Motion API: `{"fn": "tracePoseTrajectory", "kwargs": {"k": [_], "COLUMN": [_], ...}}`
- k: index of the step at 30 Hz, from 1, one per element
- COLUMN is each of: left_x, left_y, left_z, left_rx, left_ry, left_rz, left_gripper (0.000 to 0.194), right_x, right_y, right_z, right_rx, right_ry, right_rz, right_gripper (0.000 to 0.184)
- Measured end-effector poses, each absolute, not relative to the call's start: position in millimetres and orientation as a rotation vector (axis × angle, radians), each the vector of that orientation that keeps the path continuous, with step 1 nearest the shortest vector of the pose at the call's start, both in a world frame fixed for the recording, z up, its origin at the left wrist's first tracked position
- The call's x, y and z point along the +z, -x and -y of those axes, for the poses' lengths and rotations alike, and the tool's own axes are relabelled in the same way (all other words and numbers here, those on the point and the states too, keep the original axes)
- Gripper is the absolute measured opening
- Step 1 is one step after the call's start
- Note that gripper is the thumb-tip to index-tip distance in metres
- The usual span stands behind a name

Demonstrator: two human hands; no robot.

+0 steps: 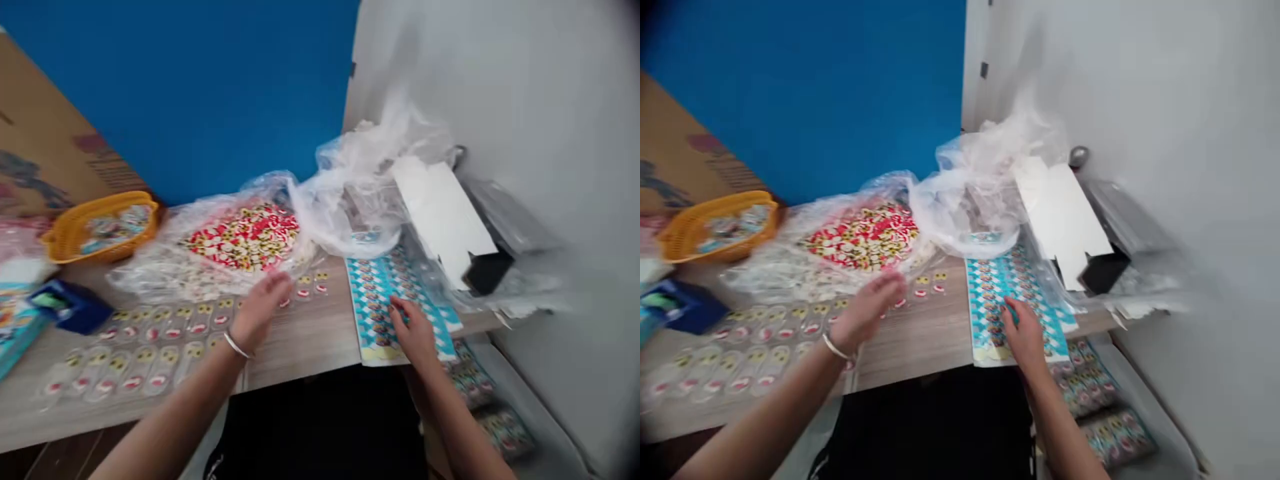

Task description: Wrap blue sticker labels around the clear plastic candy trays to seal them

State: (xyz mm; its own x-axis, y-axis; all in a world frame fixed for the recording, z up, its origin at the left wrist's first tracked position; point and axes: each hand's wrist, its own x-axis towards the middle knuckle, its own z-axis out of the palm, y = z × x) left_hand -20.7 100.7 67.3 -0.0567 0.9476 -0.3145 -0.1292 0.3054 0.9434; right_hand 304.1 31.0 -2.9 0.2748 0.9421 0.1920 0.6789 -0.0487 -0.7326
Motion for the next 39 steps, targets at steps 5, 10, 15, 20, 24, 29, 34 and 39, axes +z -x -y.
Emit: {"fn": "tracePoseTrajectory", "kwargs": {"k": [5,10,15,20,24,29,34,39], "left_x": [27,24,17,7,2,3,6,7], "left_y": [-101,-121,-124,-132,-132,-134,-138,-140], "left_z": [-40,-31,-5,1,-2,-5,-7,-6], "left_rx": [0.674,0.525,0.414,0.559,0.622,0.662,0.668,0.687], "left_ry": [-0.674,-0.756,-0.893,-0.94,-0.973,-1.048,-1.109,-1.102], "left_rz": [-1.169,-1.278,-1.278,-1.288,-1.262,-1.27,-1.242,-1.246], "left_gripper": [0.037,0.033,0.018,0.016,0.015,0.016,0.02,0.021], "right_x": [-26,-32,-26,-1,7,4,1,0], "right_y": [-326,-317,-315,-306,-296,-295,-292,-287], "right_z": [-19,-19,-17,4,12,13,15,15], "right_rx": [0.386,0.35,0.346,0.475,0.545,0.62,0.711,0.619], "right_ry": [1.749,1.706,1.657,1.476,1.493,1.461,1.524,1.523], "right_rz": [1.491,1.325,1.326,1.688,1.929,1.993,1.771,1.79], "right_gripper": [0.034,0.029,0.024,0.012,0.009,0.016,0.009,0.011]}}
